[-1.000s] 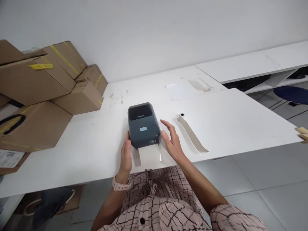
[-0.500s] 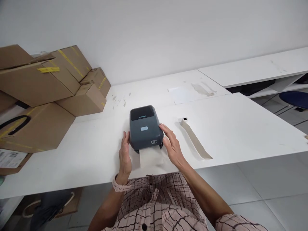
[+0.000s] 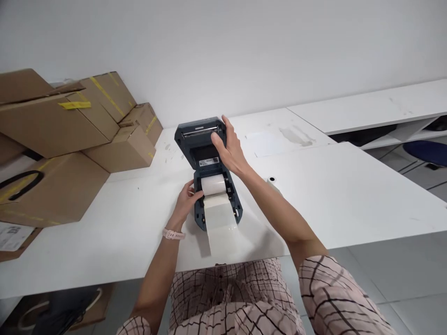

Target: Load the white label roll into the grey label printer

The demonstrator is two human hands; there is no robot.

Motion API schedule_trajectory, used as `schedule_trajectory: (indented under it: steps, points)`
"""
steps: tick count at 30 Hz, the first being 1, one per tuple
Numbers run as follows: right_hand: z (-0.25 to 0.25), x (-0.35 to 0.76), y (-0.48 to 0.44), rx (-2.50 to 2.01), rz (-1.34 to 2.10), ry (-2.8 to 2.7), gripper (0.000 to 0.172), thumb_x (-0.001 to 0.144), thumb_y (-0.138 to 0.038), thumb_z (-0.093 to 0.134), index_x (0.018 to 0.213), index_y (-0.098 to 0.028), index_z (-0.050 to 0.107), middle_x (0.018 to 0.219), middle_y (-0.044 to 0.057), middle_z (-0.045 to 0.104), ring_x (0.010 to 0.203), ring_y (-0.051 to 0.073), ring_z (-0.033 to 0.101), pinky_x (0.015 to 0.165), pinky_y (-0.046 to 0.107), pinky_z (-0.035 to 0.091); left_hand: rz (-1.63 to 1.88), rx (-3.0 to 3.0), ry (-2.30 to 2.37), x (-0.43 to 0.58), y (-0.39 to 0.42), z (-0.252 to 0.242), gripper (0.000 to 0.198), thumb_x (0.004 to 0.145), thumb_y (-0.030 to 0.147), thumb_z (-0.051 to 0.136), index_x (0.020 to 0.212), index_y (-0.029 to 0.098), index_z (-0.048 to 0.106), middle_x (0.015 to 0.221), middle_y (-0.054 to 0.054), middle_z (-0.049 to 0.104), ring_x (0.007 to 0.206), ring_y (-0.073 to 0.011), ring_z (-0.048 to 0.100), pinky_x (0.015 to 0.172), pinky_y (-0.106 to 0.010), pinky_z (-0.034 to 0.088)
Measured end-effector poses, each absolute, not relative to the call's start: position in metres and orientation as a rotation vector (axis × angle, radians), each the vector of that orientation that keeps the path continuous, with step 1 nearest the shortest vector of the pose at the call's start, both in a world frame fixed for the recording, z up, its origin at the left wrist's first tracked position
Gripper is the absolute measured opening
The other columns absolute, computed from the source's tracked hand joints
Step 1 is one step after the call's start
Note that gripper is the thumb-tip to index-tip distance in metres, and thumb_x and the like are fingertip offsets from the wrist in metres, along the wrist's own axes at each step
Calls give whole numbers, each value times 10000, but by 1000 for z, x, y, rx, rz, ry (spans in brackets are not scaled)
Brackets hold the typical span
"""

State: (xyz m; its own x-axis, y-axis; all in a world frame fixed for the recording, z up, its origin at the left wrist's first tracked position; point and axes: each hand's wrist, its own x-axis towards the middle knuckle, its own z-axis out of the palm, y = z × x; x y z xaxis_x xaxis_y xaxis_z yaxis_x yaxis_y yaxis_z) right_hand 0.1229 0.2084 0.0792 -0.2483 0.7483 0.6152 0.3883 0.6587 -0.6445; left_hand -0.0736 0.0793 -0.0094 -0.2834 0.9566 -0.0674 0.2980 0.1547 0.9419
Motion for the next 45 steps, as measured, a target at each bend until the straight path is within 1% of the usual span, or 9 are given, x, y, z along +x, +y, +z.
schedule_trajectory:
  steps: [4, 8, 13, 18, 23, 27, 32, 41, 45]
  points:
    - [95, 125, 199, -905, 113, -1926, 752, 1038, -604, 406, 1664, -260, 171, 1707, 140, 306, 1571, 385, 283, 1231, 622, 298, 1100, 1238, 1715, -73, 76, -16, 728, 838, 411, 709, 1495, 166, 515, 883, -30, 606, 787, -184, 578, 708, -300, 441]
    - [92, 124, 173, -745, 231, -2452, 639, 974, -403, 599, 1566, -250, 412, 1430, 145, 640, 1315, 364, 587, 1083, 547, 465, 1058, 1311, 1784, -71, 76, -11, 658, 839, 337, 640, 1460, 143, 542, 792, -9, 591, 743, -196, 564, 682, -306, 417]
    - [67, 97, 180, -971, 519, -3112, 1028, 821, -340, 770, 1680, -228, 216, 1393, 229, 648, 1277, 457, 616, 1013, 574, 483, 1013, 1430, 1826, -68, 79, -7, 578, 803, 241, 571, 1374, 157, 614, 816, -29, 659, 728, -202, 581, 690, -310, 423]
    - [69, 96, 194, -865, 766, -3106, 1196, 713, -320, 812, 1695, -240, 134, 1347, 189, 676, 1198, 424, 656, 987, 545, 508, 1007, 1460, 1823, -69, 80, -7, 577, 806, 245, 551, 1372, 152, 615, 817, -31, 663, 729, -207, 585, 695, -315, 420]
    - [113, 164, 193, -399, 1098, -2822, 993, 720, -372, 822, 1601, -308, 366, 1529, 84, 555, 1303, 315, 596, 1053, 410, 505, 983, 1457, 1862, -70, 78, -6, 636, 818, 253, 554, 1440, 123, 578, 785, -23, 629, 730, -209, 570, 696, -322, 415]
    - [116, 220, 210, -617, 1173, -2560, 746, 709, -358, 843, 1395, -294, 557, 1418, 74, 599, 1255, 292, 595, 1037, 407, 512, 1005, 1457, 1828, -70, 77, -8, 604, 838, 260, 536, 1431, 157, 593, 768, -8, 595, 705, -190, 536, 677, -315, 403]
    - [48, 241, 247, -895, 1276, -2269, 671, 656, -330, 827, 1265, -261, 554, 1283, 85, 631, 1104, 284, 629, 898, 409, 564, 1052, 1430, 1789, -71, 78, -16, 591, 835, 253, 543, 1416, 167, 606, 776, -8, 600, 705, -180, 529, 672, -306, 415]
    - [19, 282, 247, -933, 1420, -2175, 830, 848, -425, 715, 1587, -300, 357, 1662, 131, 417, 1518, 305, 439, 1184, 507, 451, 1135, 1361, 1711, -72, 77, -22, 628, 849, 289, 571, 1468, 183, 576, 807, -11, 617, 715, -169, 537, 676, -288, 447]
    - [15, 330, 228, -1047, 1469, -2032, 686, 879, -470, 693, 1523, -335, 497, 1639, 103, 468, 1530, 297, 432, 1192, 502, 446, 1126, 1344, 1704, -71, 77, -20, 630, 856, 293, 572, 1477, 185, 571, 866, -30, 649, 753, -176, 574, 694, -292, 473]
